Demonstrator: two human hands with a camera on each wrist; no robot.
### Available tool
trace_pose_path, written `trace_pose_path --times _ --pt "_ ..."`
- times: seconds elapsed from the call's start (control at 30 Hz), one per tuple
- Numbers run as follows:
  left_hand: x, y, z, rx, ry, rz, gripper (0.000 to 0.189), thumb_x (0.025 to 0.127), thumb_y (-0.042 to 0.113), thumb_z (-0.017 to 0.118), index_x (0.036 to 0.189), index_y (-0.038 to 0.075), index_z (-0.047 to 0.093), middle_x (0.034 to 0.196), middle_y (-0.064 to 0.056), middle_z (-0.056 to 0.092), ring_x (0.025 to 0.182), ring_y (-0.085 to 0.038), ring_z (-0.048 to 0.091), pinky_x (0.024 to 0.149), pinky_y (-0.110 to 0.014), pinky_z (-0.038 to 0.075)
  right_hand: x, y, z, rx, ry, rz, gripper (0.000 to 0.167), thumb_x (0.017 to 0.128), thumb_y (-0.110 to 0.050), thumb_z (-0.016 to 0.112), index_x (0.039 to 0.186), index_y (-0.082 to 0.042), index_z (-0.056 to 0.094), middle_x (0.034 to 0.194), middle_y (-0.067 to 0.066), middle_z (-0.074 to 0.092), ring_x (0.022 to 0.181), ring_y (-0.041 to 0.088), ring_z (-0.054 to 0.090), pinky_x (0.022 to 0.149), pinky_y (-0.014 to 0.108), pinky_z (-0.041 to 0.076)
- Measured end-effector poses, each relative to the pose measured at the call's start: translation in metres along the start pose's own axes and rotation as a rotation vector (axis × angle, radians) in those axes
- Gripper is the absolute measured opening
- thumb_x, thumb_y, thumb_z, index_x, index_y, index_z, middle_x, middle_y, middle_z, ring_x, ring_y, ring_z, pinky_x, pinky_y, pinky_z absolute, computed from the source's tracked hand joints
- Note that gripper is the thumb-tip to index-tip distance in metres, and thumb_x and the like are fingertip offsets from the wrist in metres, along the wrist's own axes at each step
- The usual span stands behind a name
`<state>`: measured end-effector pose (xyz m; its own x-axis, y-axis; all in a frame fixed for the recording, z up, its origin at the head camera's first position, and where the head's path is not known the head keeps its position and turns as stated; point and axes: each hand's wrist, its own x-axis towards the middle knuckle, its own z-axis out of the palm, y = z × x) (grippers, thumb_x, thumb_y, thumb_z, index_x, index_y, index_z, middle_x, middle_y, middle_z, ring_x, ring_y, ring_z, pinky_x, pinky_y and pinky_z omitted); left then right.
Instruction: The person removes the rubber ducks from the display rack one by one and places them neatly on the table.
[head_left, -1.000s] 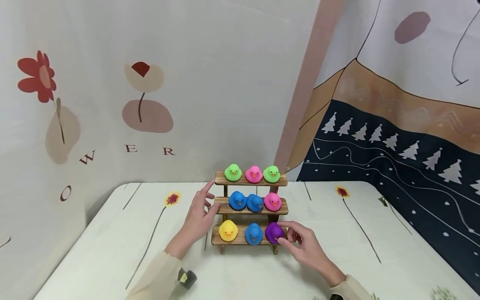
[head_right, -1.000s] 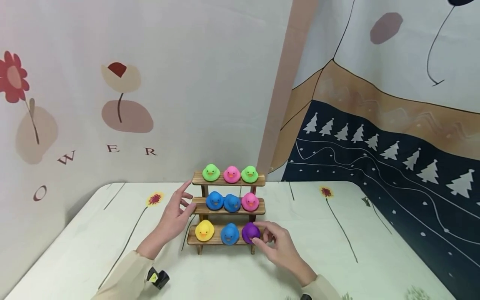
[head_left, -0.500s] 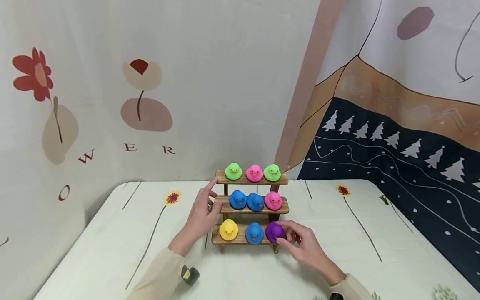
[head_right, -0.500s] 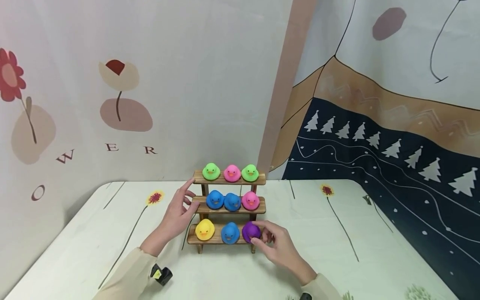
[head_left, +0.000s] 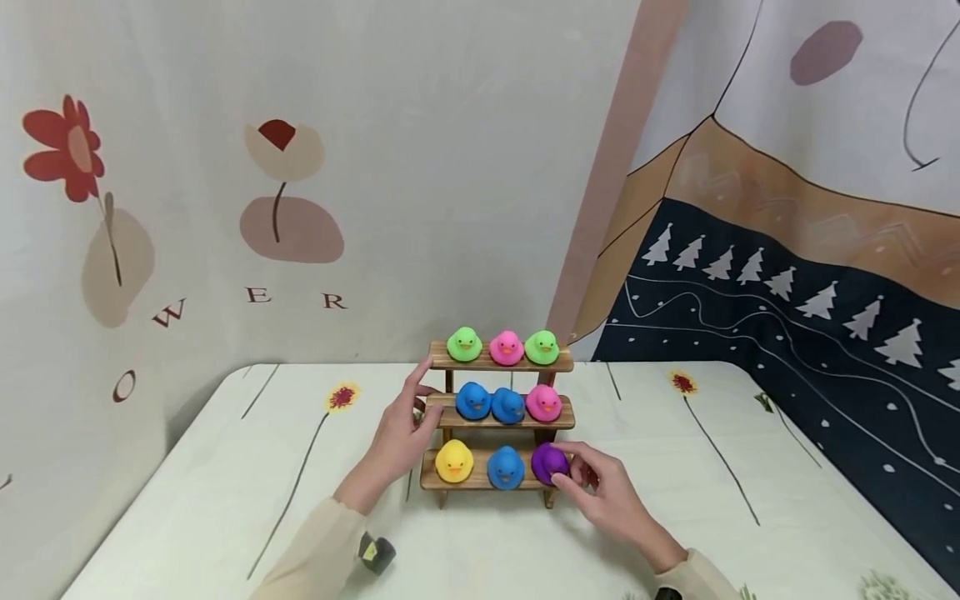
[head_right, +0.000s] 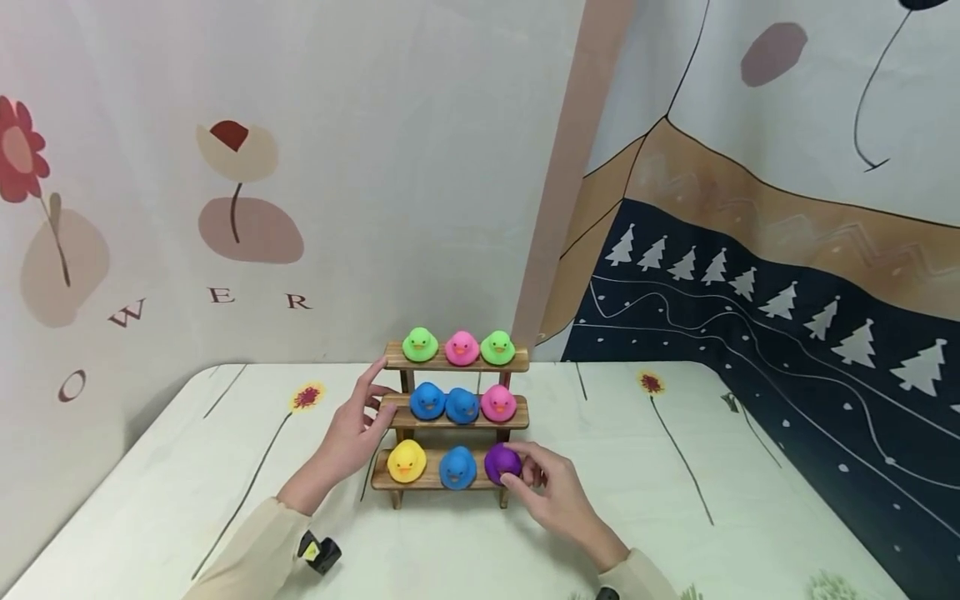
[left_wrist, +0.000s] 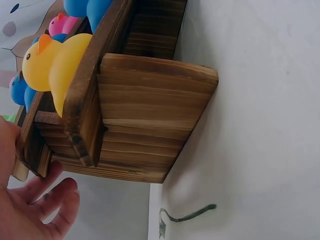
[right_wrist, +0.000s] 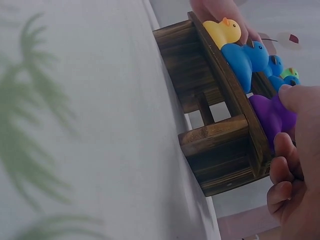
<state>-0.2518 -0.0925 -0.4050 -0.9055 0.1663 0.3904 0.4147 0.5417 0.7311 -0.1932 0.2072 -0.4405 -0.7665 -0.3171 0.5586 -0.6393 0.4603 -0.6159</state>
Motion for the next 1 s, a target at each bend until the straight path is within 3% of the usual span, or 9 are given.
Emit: trace_pose_path --times 0.37,0.63,0.77,0.93,1.0 --pt "-0.002 -0.006 0.001 -0.005 0.026 0.036 0.071 0.096 0.012 0.056 0.153 0.028 0.018 0.116 -0.01 0.058 0.079 -0.015 0.05 0.063 -0.023 0.047 0.0 -0.004 0.0 0.02 0.01 0.069 0.031 0.086 -0.002 0.068 0.115 -0.009 0.063 0.068 -0.011 0.045 0.058 -0.002 0.04 0.049 0.017 0.037" --pt "-0.001 -0.005 0.002 0.003 0.024 0.046 0.073 0.094 0.012 0.059 0.153 0.027 0.019 0.116 -0.012 0.059 0.078 -0.015 0.05 0.063 -0.023 0.047 -0.001 -0.006 -0.006 0.004 0.054 0.11 0.028 0.085 0.0 0.068 0.112 -0.008 0.064 0.067 -0.011 0.045 0.057 0.001 0.041 0.05 0.018 0.036" --pt "-0.001 -0.005 0.001 -0.004 0.022 0.039 0.073 0.094 0.012 0.059 0.153 0.027 0.019 0.116 -0.012 0.058 0.078 -0.015 0.05 0.064 -0.024 0.047 0.0 -0.009 -0.008 -0.025 0.083 0.096 0.028 0.082 0.005 0.068 0.108 -0.005 0.064 0.065 -0.009 0.044 0.054 0.004 0.04 0.049 0.017 0.034" --pt "-0.001 -0.005 0.0 -0.008 0.009 0.02 0.073 0.095 0.012 0.059 0.153 0.027 0.018 0.117 -0.012 0.057 0.078 -0.015 0.05 0.065 -0.024 0.046 0.002 -0.007 -0.008 -0.069 0.127 0.054 0.028 0.077 0.014 0.065 0.103 0.004 0.063 0.061 -0.003 0.044 0.05 0.017 0.04 0.047 0.018 0.033" --pt "0.0 -0.004 0.0 -0.009 0.002 0.016 0.073 0.095 0.012 0.059 0.153 0.027 0.017 0.117 -0.012 0.056 0.078 -0.015 0.05 0.065 -0.024 0.046 0.001 -0.006 -0.009 -0.073 0.136 0.066 0.028 0.077 0.014 0.065 0.103 0.005 0.063 0.062 -0.003 0.045 0.05 0.014 0.04 0.047 0.019 0.033"
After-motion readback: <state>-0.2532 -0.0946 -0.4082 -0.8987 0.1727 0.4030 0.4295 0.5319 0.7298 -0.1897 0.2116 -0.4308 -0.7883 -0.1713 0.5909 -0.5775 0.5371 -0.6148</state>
